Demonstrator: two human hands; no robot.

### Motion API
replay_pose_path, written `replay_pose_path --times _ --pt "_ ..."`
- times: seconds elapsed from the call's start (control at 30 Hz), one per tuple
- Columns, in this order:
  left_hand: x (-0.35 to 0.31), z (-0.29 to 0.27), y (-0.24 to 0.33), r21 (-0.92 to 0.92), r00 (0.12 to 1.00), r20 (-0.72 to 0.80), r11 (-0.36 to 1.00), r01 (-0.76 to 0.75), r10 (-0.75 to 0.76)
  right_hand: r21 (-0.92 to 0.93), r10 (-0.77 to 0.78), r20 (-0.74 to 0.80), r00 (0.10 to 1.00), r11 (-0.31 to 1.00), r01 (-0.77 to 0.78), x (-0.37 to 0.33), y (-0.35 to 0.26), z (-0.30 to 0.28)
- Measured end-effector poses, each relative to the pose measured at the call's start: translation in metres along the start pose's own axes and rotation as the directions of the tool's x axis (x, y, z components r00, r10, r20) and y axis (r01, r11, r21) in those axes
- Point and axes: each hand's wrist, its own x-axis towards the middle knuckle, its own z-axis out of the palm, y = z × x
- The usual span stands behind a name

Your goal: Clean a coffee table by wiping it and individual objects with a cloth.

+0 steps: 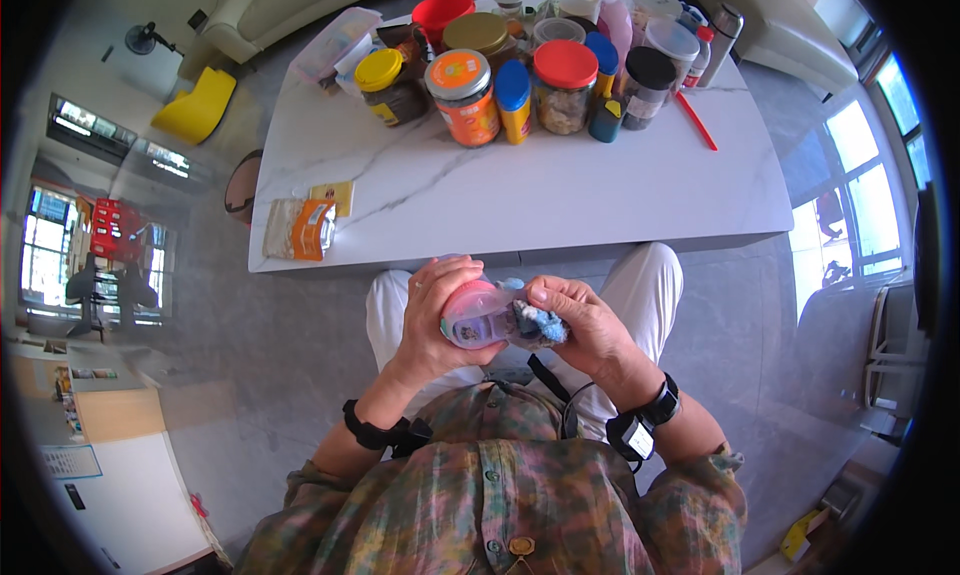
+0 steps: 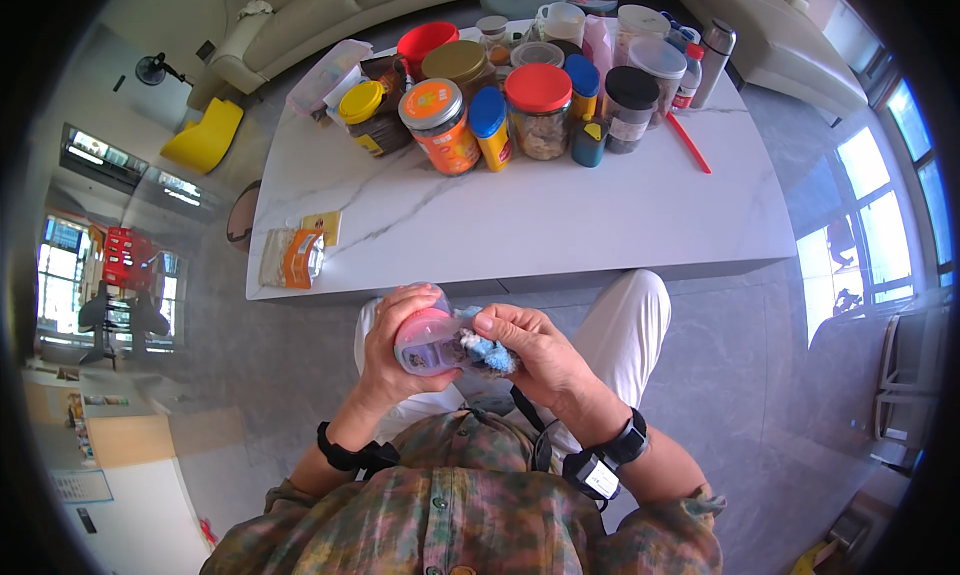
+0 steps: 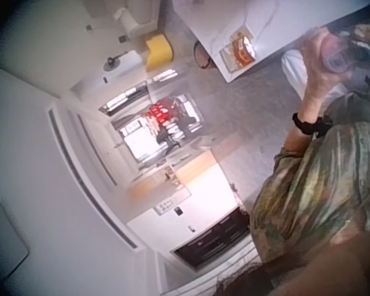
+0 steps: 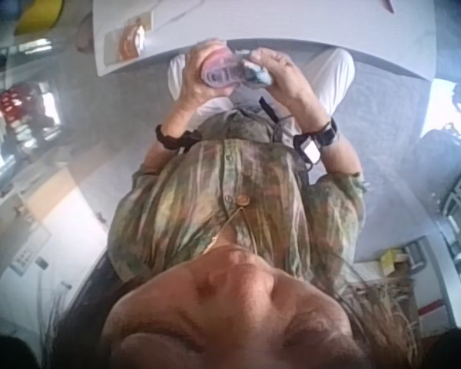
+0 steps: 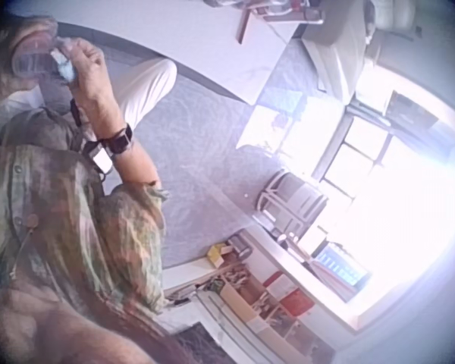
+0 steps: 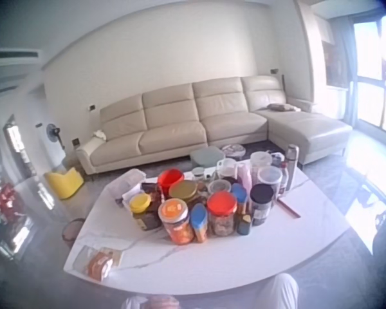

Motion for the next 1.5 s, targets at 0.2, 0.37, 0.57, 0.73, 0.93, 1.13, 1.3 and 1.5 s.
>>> replay_pose_path --times 0.2,0.37,0.57,0.73,0.93,1.13,1.3,1.5 --pt "-0.002 0.0 0.001 -0.101 0.998 -0.039 0.994 0.036 -0.04 0.032 -0.004 0.047 0.999 0.999 0.002 -0.006 0.001 0.002" --pt "0.001 -0.005 -0.001 -0.146 0.996 -0.075 0.989 0.028 -0.039 0.073 0.018 0.166 0.986 0.997 -0.031 -0.012 -0.006 0.011" --pt "0.002 -0.013 -0.002 -0.168 0.996 -0.087 0.985 -0.03 0.016 0.058 0.031 0.193 0.981 0.997 -0.044 -0.012 0.001 0.007" --pt "0.008 -0.017 0.005 0.011 0.996 -0.04 0.997 -0.077 0.078 0.151 -0.04 0.148 0.988 0.988 0.018 -0.014 0.016 0.0" --pt "0.012 -0.02 0.014 -0.026 0.996 0.001 0.995 -0.091 0.091 0.002 -0.146 0.034 0.989 0.989 0.146 -0.018 0.014 0.023" --pt "0.001 -0.008 0.018 -0.054 1.0 -0.013 0.998 -0.02 0.019 -0.144 -0.079 -0.064 0.995 0.987 0.069 -0.013 0.009 0.028" --pt "-0.001 -0.001 0.013 -0.172 0.996 -0.069 0.984 0.047 -0.06 0.106 -0.102 -0.002 0.995 0.989 0.102 -0.01 0.011 0.021" --pt "-0.002 -0.002 0.011 -0.232 0.989 -0.116 0.971 0.058 -0.087 0.116 -0.119 0.121 0.986 0.988 0.105 -0.014 0.014 0.018"
